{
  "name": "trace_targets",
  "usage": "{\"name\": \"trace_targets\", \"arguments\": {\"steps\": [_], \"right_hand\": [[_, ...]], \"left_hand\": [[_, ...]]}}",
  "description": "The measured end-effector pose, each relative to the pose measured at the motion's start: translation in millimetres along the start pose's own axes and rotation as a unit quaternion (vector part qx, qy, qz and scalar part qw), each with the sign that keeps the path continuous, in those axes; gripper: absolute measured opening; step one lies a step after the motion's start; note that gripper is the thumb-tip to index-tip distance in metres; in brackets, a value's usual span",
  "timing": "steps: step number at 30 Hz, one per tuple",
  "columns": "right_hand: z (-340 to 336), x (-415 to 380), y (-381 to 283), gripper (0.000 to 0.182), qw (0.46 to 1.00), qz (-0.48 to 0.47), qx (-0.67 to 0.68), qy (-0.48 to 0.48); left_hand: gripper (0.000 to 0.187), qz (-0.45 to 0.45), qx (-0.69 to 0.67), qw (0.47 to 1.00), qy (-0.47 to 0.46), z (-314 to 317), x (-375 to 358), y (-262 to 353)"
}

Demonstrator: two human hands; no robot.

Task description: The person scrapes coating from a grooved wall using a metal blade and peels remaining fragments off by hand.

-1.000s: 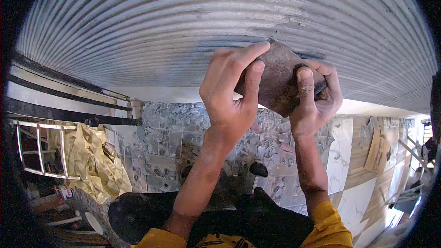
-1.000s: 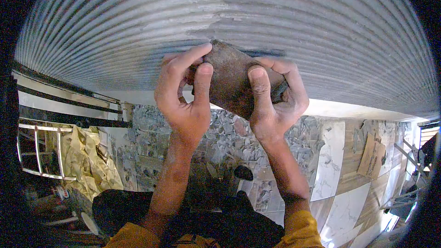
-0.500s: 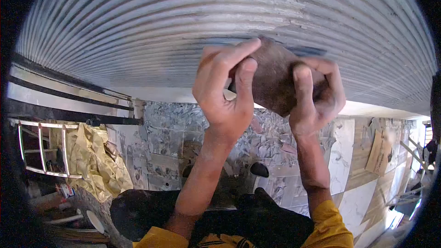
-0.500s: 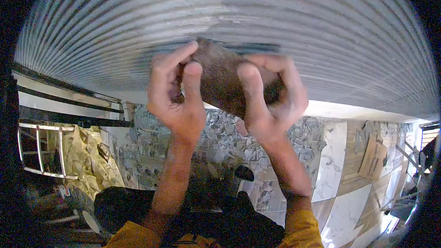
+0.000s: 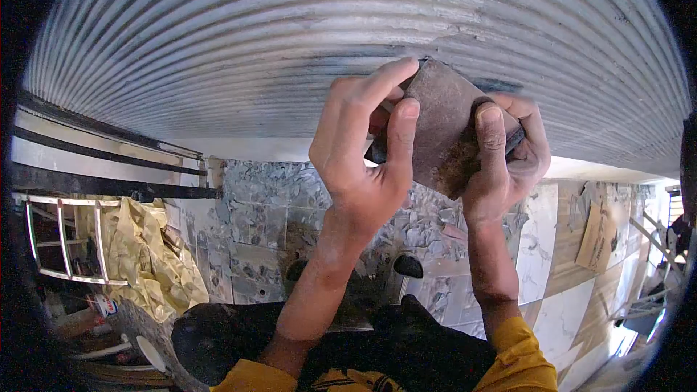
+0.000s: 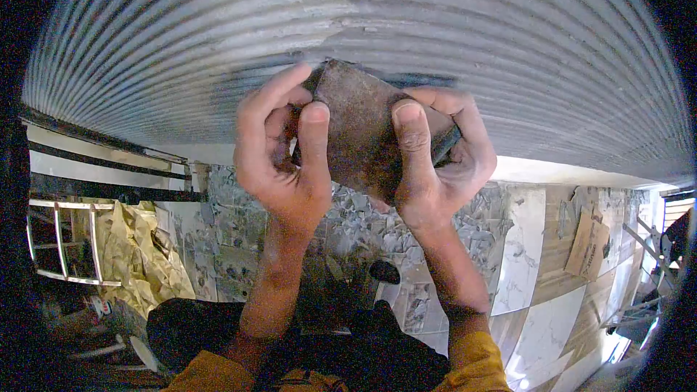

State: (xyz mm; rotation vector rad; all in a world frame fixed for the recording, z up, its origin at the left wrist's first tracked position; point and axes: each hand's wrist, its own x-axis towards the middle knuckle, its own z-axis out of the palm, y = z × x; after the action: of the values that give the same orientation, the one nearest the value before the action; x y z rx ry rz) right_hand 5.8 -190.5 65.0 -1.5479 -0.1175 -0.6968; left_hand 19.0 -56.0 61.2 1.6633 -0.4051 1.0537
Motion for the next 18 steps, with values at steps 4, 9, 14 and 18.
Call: {"name": "trace_targets", "arguments": {"steps": [4,9,14,18], "right_hand": [[1,1,-3,0.019,1.000,-0.009,-0.007,0.000],[5,0,-10,0.016,1.000,0.024,-0.015,0.010],[6,-1,-14,0.017,0.999,0.048,-0.014,0.019],[3,1,-6,0.018,0.999,0.025,0.025,0.004]], "left_hand": [[0.029,-0.021,0.055,0.996,-0.062,-9,3,7],[0.028,0.029,0.082,0.995,-0.050,-7,6,3],[0.027,0.025,0.079,0.995,-0.052,-8,5,4],[0.027,-0.018,0.045,0.997,-0.062,-8,6,13]]}}
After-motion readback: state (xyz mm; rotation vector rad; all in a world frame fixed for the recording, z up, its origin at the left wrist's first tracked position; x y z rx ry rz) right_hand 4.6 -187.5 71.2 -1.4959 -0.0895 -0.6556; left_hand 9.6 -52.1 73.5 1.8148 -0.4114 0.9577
